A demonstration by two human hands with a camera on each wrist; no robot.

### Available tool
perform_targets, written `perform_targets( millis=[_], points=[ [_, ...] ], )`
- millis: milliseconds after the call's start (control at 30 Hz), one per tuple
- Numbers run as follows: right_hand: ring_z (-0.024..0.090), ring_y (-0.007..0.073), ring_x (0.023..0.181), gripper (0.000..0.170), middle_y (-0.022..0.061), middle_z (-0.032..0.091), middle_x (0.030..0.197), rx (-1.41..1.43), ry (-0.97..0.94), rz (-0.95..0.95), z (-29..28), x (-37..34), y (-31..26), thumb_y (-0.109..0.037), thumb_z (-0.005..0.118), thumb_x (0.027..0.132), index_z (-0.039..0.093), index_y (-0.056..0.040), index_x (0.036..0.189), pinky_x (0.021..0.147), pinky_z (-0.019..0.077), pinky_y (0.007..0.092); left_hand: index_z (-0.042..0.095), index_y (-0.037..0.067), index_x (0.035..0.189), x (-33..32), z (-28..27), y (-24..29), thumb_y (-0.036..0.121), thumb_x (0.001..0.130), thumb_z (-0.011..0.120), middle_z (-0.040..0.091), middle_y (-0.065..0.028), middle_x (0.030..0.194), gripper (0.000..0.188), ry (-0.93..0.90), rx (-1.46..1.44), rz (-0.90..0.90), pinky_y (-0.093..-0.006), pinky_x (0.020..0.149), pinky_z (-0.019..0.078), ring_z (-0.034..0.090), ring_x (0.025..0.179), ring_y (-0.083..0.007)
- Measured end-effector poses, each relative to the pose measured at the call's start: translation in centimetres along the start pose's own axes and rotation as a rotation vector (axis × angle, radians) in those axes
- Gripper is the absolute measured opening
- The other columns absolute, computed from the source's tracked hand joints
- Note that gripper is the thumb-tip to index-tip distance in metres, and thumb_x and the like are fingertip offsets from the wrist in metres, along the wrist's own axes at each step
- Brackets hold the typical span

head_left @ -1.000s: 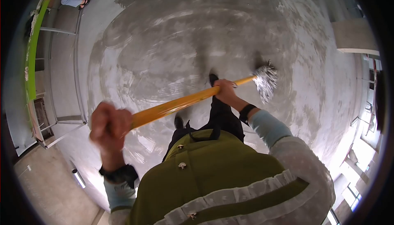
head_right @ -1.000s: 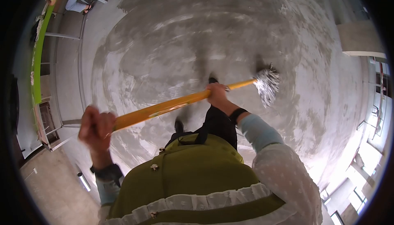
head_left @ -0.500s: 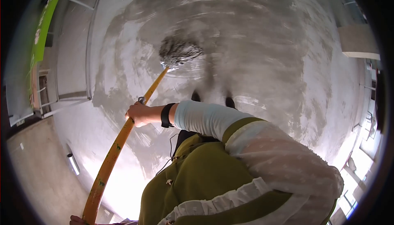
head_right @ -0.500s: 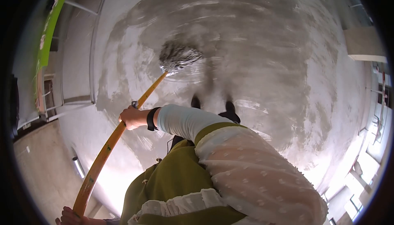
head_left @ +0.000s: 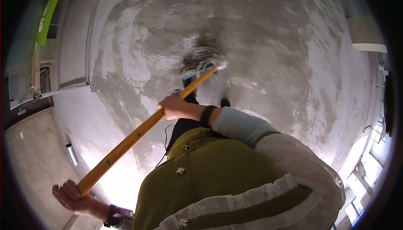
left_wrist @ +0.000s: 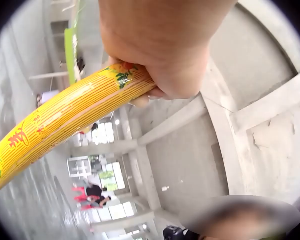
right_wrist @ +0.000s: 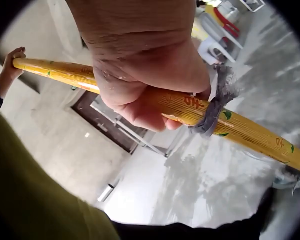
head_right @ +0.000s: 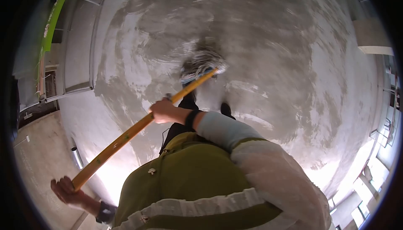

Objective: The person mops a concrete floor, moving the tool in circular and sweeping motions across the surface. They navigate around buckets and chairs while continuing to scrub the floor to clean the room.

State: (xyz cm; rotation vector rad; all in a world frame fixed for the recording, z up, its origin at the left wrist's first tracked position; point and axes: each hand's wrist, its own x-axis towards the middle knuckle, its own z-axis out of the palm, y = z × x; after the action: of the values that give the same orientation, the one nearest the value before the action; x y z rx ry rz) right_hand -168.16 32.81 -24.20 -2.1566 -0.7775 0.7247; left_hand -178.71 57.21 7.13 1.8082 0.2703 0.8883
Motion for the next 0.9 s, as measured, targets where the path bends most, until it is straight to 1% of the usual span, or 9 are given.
perform_targets(
  millis=[67, 100, 167, 267, 433, 500, 633, 767, 900],
  points=[
    [0.057, 0.0286, 0.075, 0.02, 0.0114, 0.058, 0.073, 0.042, 0.172, 0.087, 2.0, -6.3, 3.8, -0.01, 0.056, 0.058, 0.058, -0.0098, 0.077, 0.069, 0.0408, 0.04, 0.042, -0.005, 0.091, -2.8, 6.0, -0.2, 0.016, 0.086, 0.039, 0.021, 0.0047, 0.048, 0.021, 0.001, 0.019, -0.027, -0.0217, 0.042, 0.0221, 0.02, 0.04, -0.0039],
    [0.057, 0.0301, 0.075, 0.017, 0.0126, 0.058, 0.072, 0.049, 0.254, 0.144, 2.4, -9.4, 5.3, -0.009, 0.056, 0.057, 0.057, -0.0089, 0.074, 0.068, 0.0413, 0.0403, 0.043, -0.006, 0.094, -3.1, 6.1, -2.2, 0.011, 0.085, 0.042, 0.023, 0.0037, 0.048, 0.019, -0.286, 0.53, 0.4, -0.0225, 0.046, 0.0252, 0.023, 0.042, -0.0059],
    [0.055, 0.0339, 0.074, 0.016, 0.0152, 0.057, 0.071, 0.075, 0.364, 0.317, 2.6, -14.7, 8.4, -0.005, 0.055, 0.054, 0.055, -0.0066, 0.07, 0.066, 0.0425, 0.0416, 0.046, -0.002, 0.086, -5.7, 13.4, -0.8, 0.015, 0.086, 0.038, 0.021, 0.0051, 0.047, 0.019, -0.332, -0.291, -0.206, -0.0217, 0.041, 0.0206, 0.021, 0.04, -0.0047],
    [0.055, 0.0348, 0.071, 0.016, 0.0158, 0.056, 0.069, 0.098, 0.53, 0.504, 3.6, -22.4, 12.8, -0.008, 0.056, 0.054, 0.055, -0.007, 0.07, 0.067, 0.0425, 0.0431, 0.045, 0.001, 0.083, -9.9, 20.3, -1.3, 0.016, 0.086, 0.037, 0.032, 0.0014, 0.045, 0.018, -0.63, -0.467, -0.321, -0.0231, 0.038, 0.0244, 0.028, 0.038, -0.0062],
    [0.054, 0.0338, 0.076, 0.013, 0.0147, 0.056, 0.069, 0.087, 0.54, 0.758, 8.3, -32.4, 16.3, -0.003, 0.055, 0.056, 0.054, -0.0066, 0.069, 0.068, 0.0419, 0.0413, 0.047, 0.004, 0.079, -17.6, 22.7, -4.1, 0.029, 0.086, 0.032, 0.046, -0.0052, 0.056, 0.031, -1.19, -0.84, -0.819, -0.0383, 0.081, 0.0362, 0.047, 0.06, -0.0195],
    [0.053, 0.0336, 0.075, 0.013, 0.0141, 0.055, 0.068, 0.095, 0.534, 0.747, 11.2, -33.9, 16.3, -0.003, 0.055, 0.056, 0.053, -0.0068, 0.068, 0.068, 0.0416, 0.0414, 0.047, 0.004, 0.07, -19.0, 20.5, -5.3, 0.026, 0.084, 0.032, 0.046, -0.0059, 0.053, 0.03, -1.39, -0.643, -0.542, -0.0387, 0.079, 0.0361, 0.046, 0.058, -0.0194],
    [0.053, 0.0325, 0.073, 0.012, 0.0119, 0.054, 0.067, 0.039, 0.598, 0.641, 13.9, -29.5, 13.1, -0.004, 0.055, 0.056, 0.053, -0.0078, 0.067, 0.066, 0.0405, 0.0413, 0.037, 0.003, 0.053, -17.4, 14.2, -5.5, 0.006, 0.076, 0.035, 0.042, -0.0081, 0.054, 0.023, -1.164, -0.811, -0.741, -0.0346, 0.068, 0.0389, 0.044, 0.054, -0.0196],
    [0.053, 0.0308, 0.072, 0.011, 0.01, 0.055, 0.066, -0.08, 0.638, 0.326, 16.4, -19.6, 7.8, -0.006, 0.057, 0.055, 0.053, -0.0088, 0.066, 0.064, 0.0393, 0.0425, 0.04, 0.009, 0.064, -12.8, 2.0, -7.6, 0.032, 0.082, 0.035, 0.033, -0.0005, 0.043, 0.03, -0.924, -0.759, -0.602, -0.0327, 0.057, 0.0319, 0.036, 0.046, -0.0157],
    [0.052, 0.03, 0.072, 0.018, 0.0092, 0.053, 0.067, -0.152, 0.501, 0.196, 22.1, -8.4, -3.2, -0.009, 0.062, 0.05, 0.051, -0.0085, 0.063, 0.063, 0.0372, 0.0417, 0.038, 0.011, 0.063, -9.1, -14.7, -8.8, 0.03, 0.085, 0.037, 0.031, 0.0026, 0.041, 0.029, -0.697, -0.687, -0.512, -0.0281, 0.055, 0.0283, 0.029, 0.04, -0.0099]
  ],
)
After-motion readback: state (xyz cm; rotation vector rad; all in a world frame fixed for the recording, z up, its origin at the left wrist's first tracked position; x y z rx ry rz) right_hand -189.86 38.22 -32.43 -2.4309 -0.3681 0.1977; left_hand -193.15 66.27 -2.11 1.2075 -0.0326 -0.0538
